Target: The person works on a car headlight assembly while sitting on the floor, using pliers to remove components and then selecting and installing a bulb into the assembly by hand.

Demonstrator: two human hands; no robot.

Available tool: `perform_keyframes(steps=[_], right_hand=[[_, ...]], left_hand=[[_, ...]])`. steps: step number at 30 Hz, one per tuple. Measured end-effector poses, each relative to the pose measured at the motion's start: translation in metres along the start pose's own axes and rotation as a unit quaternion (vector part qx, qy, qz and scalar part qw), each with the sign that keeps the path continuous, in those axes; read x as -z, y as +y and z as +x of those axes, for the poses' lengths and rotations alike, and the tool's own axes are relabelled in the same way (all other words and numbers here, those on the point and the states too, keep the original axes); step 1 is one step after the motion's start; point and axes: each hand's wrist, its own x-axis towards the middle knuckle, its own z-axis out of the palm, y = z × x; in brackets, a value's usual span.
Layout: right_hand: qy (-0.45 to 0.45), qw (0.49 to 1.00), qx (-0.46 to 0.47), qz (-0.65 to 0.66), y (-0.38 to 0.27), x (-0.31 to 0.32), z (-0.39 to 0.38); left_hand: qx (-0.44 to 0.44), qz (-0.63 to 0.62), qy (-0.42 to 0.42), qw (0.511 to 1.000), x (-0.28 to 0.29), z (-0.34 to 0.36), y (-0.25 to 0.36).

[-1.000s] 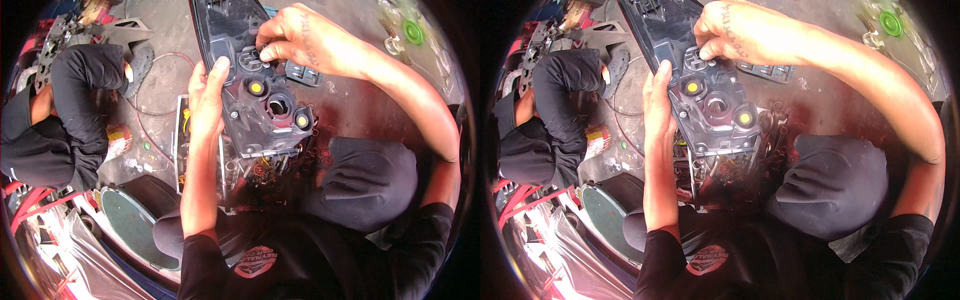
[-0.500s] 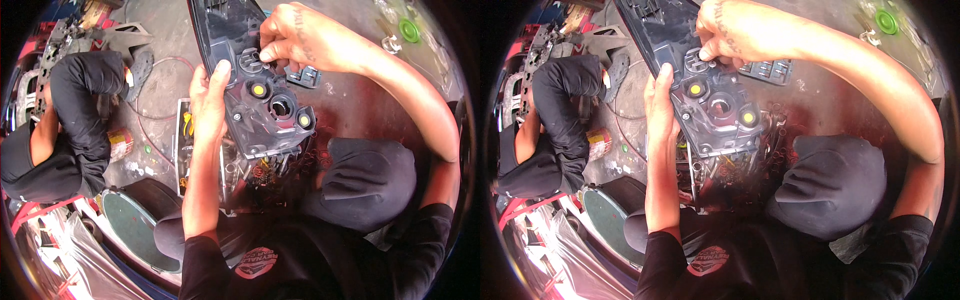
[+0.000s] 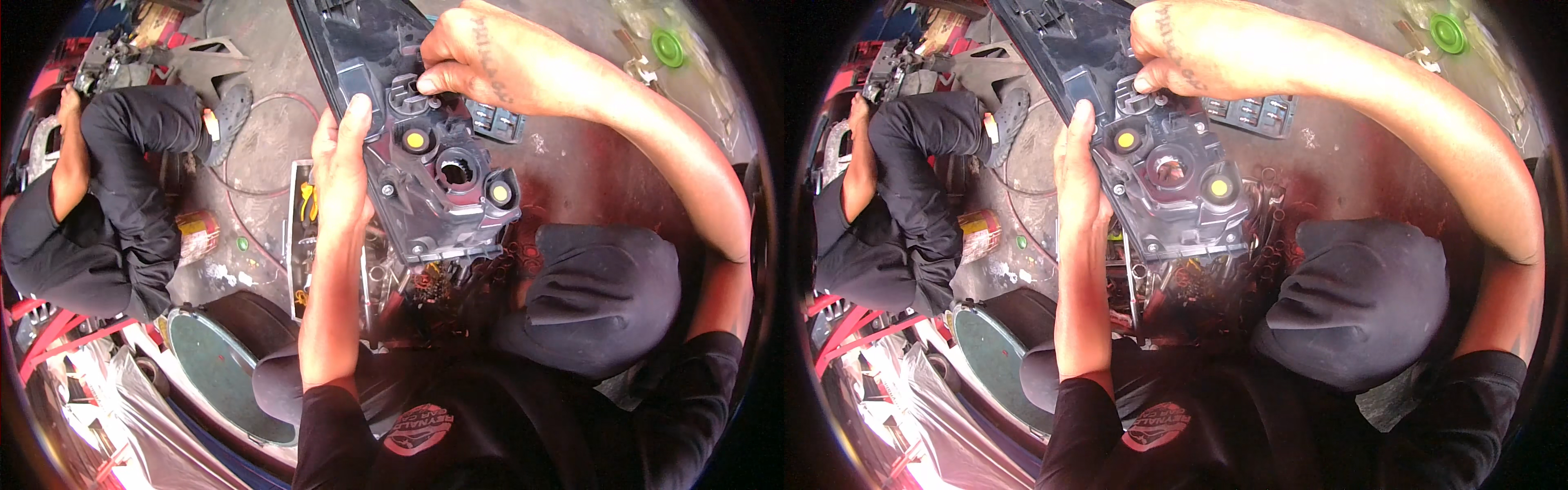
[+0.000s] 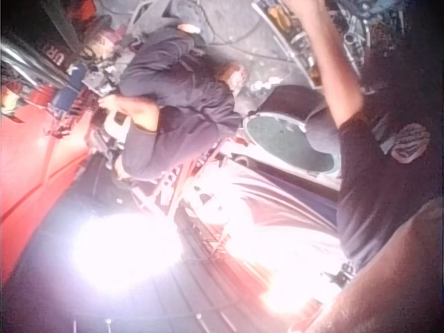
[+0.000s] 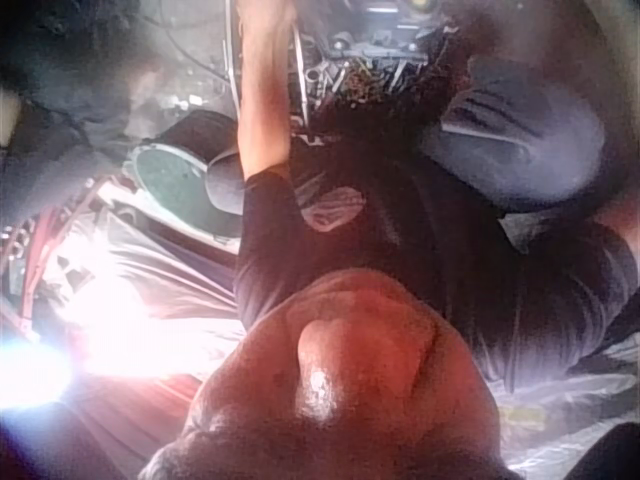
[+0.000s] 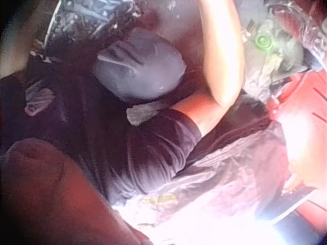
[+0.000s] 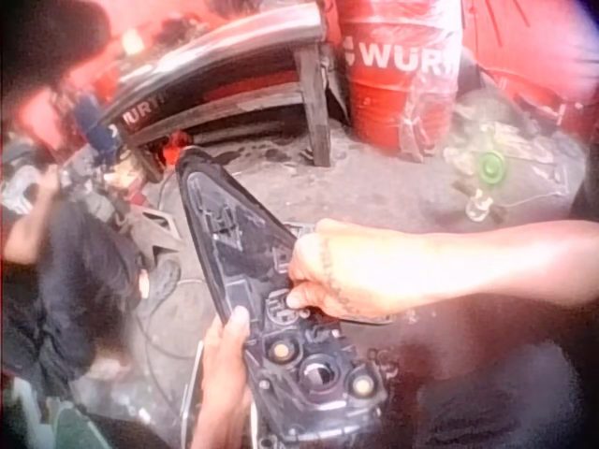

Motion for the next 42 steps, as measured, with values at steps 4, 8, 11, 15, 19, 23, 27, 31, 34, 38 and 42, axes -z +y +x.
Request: perform_keyframes(steps=[4, 8, 11, 15, 19, 23, 27, 31, 34, 38, 42], right_hand=[[0.075, 0.989, 0.099, -0.081, 0.0, 0.001, -0.006], [0.01, 0.995, 0.092, -0.04, -0.002, 0.008, -0.002], [0.002, 0.993, 0.094, -0.067, -0.003, 0.01, -0.003], [0.008, 0.997, 0.062, -0.043, -0.016, 0.013, -0.01], [-0.006, 0.997, 0.018, -0.069, -0.017, 0.015, -0.013], [0.043, 0.993, 0.055, -0.098, -0.002, -0.001, -0.011], [0.038, 0.999, -0.022, -0.022, 0.0, -0.01, -0.014], [0.088, 0.995, 0.051, -0.023, 0.009, -0.016, -0.019], [0.109, 0.987, 0.107, -0.059, 0.018, -0.018, -0.02], [0.105, 0.984, 0.124, -0.077, 0.02, -0.016, -0.019], [0.09, 0.987, 0.107, -0.081, 0.022, -0.02, -0.018]], left_hand=[[0.032, -0.015, -0.019, 0.999, 0.001, 0.001, -0.004], [0.033, -0.009, -0.018, 0.999, -0.001, -0.001, -0.001], [0.014, 0.002, -0.028, 1.0, -0.004, -0.002, -0.001], [0.002, 0.009, -0.016, 1.0, -0.004, -0.002, -0.002], [0.003, -0.024, 0.003, 1.0, -0.01, -0.003, -0.002], [-0.015, -0.013, 0.016, 1.0, -0.014, -0.006, -0.004], [-0.011, -0.025, 0.027, 0.999, -0.014, -0.007, -0.006], [0.011, -0.039, 0.018, 0.999, -0.016, -0.009, -0.001], [-0.007, 0.016, 0.0, 1.0, -0.012, -0.007, -0.005], [0.004, 0.025, -0.006, 1.0, -0.013, -0.008, 0.001], [0.007, -0.03, -0.008, 0.999, -0.014, -0.009, 0.002]])
